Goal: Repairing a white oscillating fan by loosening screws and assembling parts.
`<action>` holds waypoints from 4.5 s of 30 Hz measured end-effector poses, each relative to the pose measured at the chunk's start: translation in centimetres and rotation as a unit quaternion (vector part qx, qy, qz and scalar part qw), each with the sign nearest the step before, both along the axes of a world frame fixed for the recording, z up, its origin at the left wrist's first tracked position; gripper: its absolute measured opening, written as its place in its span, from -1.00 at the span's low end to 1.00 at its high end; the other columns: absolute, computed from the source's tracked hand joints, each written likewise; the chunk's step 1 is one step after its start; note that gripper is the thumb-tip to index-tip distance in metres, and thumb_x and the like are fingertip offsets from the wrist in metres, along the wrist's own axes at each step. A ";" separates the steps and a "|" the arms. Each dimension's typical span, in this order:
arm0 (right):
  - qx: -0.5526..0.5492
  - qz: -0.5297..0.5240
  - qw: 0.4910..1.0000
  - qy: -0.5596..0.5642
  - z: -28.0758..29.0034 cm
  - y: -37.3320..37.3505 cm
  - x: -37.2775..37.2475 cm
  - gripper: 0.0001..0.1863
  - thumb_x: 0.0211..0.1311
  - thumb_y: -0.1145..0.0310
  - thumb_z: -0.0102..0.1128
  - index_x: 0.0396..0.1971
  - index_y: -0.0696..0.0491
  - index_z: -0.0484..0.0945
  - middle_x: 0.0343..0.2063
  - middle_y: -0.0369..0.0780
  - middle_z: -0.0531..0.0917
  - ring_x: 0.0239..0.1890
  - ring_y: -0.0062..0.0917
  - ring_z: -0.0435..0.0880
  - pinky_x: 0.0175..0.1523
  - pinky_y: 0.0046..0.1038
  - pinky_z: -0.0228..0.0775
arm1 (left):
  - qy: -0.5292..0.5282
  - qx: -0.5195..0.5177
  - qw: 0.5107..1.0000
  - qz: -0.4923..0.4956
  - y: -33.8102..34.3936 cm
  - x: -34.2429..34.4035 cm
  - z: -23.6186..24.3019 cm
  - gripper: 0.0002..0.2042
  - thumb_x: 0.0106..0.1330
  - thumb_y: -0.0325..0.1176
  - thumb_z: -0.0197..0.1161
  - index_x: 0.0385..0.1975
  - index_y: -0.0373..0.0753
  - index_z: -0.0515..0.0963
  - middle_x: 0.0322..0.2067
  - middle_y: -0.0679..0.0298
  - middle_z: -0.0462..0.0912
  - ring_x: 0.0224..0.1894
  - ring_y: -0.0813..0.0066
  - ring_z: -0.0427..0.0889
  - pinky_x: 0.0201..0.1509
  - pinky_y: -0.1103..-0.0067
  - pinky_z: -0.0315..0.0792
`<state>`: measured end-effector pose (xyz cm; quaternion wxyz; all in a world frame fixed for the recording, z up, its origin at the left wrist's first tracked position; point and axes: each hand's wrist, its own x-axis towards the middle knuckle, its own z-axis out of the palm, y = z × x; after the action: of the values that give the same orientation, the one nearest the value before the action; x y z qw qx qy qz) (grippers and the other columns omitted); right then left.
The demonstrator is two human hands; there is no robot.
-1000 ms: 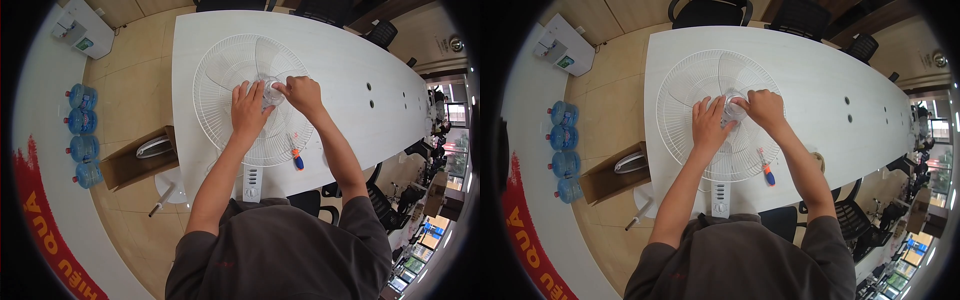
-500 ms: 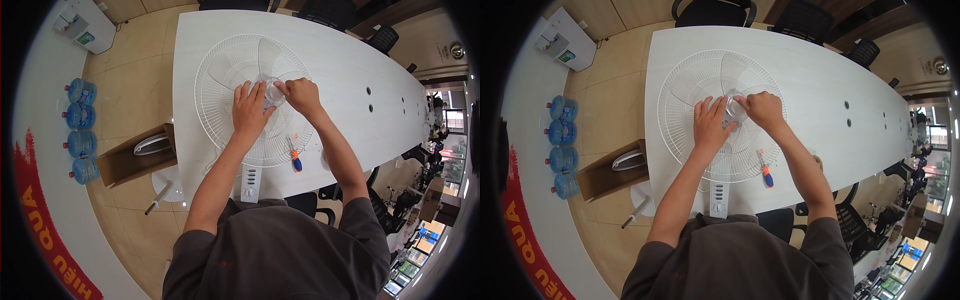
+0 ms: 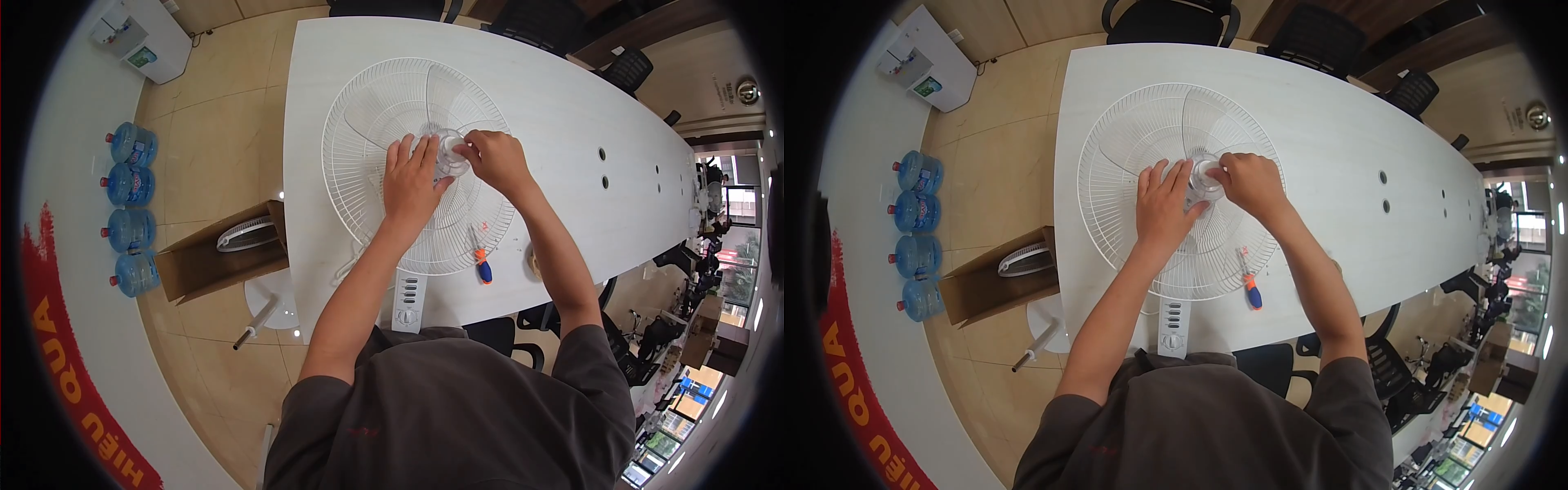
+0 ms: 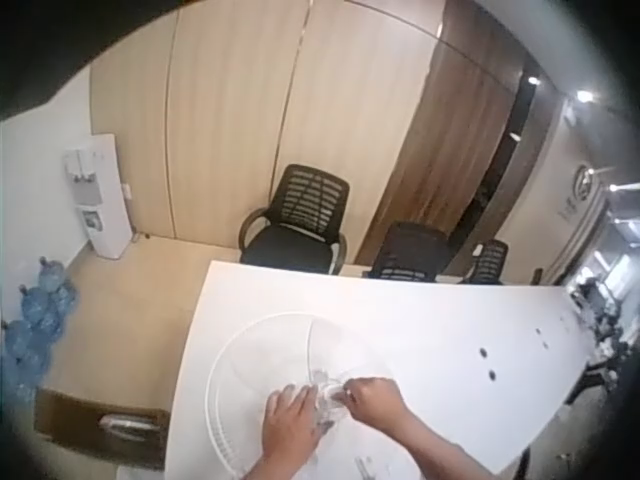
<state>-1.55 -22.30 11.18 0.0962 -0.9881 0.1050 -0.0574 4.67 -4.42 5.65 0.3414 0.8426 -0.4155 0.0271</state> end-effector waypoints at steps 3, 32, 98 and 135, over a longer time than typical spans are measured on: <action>-0.023 -0.021 0.998 0.055 0.7 0.3 0.8 -0.58 0.27 0.01 0.30 -0.55 0.09 0.69 -0.66 -0.17 0.68 -0.55 -0.24 0.71 -0.43 -0.28 0.53 | 0.001 -0.026 1.000 -0.002 0.1 0.0 0.0 -0.27 0.04 -0.20 0.54 0.23 -0.35 0.43 0.15 0.09 0.56 0.29 0.07 0.38 0.45 0.20 0.11; 0.180 0.050 0.982 0.008 0.7 -0.5 0.6 -0.78 0.05 0.47 0.46 -0.30 0.21 0.68 -0.40 -0.06 0.69 -0.40 -0.27 0.71 -0.24 -0.34 0.55 | -0.001 -0.034 0.999 0.005 0.3 0.0 -0.1 -0.27 0.05 -0.18 0.54 0.23 -0.35 0.44 0.15 0.10 0.56 0.29 0.06 0.39 0.45 0.20 0.11; 0.007 0.027 0.998 0.049 1.2 0.4 2.1 -0.66 0.13 0.12 0.43 -0.60 0.09 0.68 -0.66 -0.15 0.66 -0.58 -0.26 0.68 -0.43 -0.31 0.47 | 0.004 -0.035 0.999 0.015 0.6 0.3 -0.4 -0.26 0.05 -0.15 0.54 0.25 -0.27 0.43 0.18 0.16 0.57 0.32 0.09 0.38 0.45 0.20 0.09; 0.206 0.042 0.978 -0.009 0.7 1.3 1.0 -0.64 -0.01 0.44 0.52 -0.15 0.09 0.71 -0.18 -0.07 0.63 -0.33 -0.36 0.67 -0.23 -0.41 0.55 | -0.011 -0.054 0.998 0.019 0.8 0.4 -0.2 -0.29 0.03 -0.18 0.55 0.19 -0.35 0.47 0.11 0.13 0.59 0.27 0.07 0.40 0.41 0.21 0.15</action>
<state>-0.51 -20.97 11.90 0.3012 -0.9500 0.0716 -0.0394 5.08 -3.58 5.42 0.3816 0.8303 -0.4008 0.0652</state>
